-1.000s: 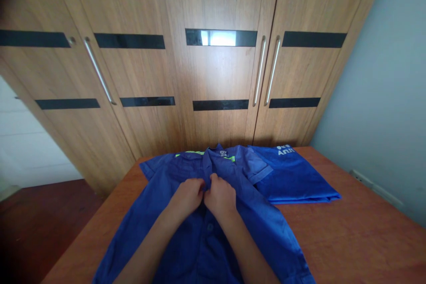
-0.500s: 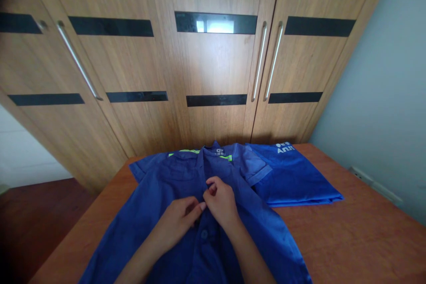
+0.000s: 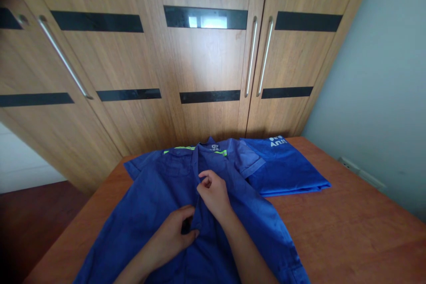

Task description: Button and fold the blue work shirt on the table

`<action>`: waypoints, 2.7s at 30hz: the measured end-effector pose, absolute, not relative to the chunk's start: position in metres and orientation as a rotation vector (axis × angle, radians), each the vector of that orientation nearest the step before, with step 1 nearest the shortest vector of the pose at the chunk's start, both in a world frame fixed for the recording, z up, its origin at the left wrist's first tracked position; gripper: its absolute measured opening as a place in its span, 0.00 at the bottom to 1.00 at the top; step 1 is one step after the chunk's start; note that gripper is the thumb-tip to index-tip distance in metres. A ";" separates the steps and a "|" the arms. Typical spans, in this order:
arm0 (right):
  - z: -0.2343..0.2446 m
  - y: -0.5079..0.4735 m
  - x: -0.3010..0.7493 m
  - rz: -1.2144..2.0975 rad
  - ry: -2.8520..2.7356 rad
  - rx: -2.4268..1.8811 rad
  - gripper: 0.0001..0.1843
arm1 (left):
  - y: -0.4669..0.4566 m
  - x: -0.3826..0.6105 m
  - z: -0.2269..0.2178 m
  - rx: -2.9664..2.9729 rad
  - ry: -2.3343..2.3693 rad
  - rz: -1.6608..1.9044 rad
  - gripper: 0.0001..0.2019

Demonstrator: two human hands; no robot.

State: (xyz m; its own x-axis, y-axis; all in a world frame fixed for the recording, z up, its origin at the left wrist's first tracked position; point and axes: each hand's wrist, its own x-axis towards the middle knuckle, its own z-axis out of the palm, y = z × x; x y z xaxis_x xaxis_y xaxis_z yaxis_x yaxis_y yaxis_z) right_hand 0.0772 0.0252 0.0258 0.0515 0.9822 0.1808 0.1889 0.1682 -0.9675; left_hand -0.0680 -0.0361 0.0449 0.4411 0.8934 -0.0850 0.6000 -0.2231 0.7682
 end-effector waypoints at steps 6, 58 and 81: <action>0.022 0.026 0.076 0.953 -1.375 -1.229 0.15 | -0.036 -0.069 0.046 1.813 1.170 0.500 0.15; 0.016 -0.037 0.103 0.893 -1.826 -1.324 0.06 | -0.029 -0.076 0.023 1.785 1.228 0.632 0.06; 0.017 0.030 0.086 1.237 -1.557 -1.335 0.05 | 0.030 -0.073 0.025 2.107 1.626 0.546 0.05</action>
State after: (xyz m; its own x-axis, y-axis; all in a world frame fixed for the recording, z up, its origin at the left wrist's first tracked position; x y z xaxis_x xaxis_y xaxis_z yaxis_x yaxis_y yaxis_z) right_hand 0.0860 0.0305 0.0165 -0.1954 0.9790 -0.0580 0.2775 -0.0015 -0.9607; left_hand -0.0729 0.0300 0.0246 0.2381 0.9699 0.0513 0.8040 -0.2265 0.5497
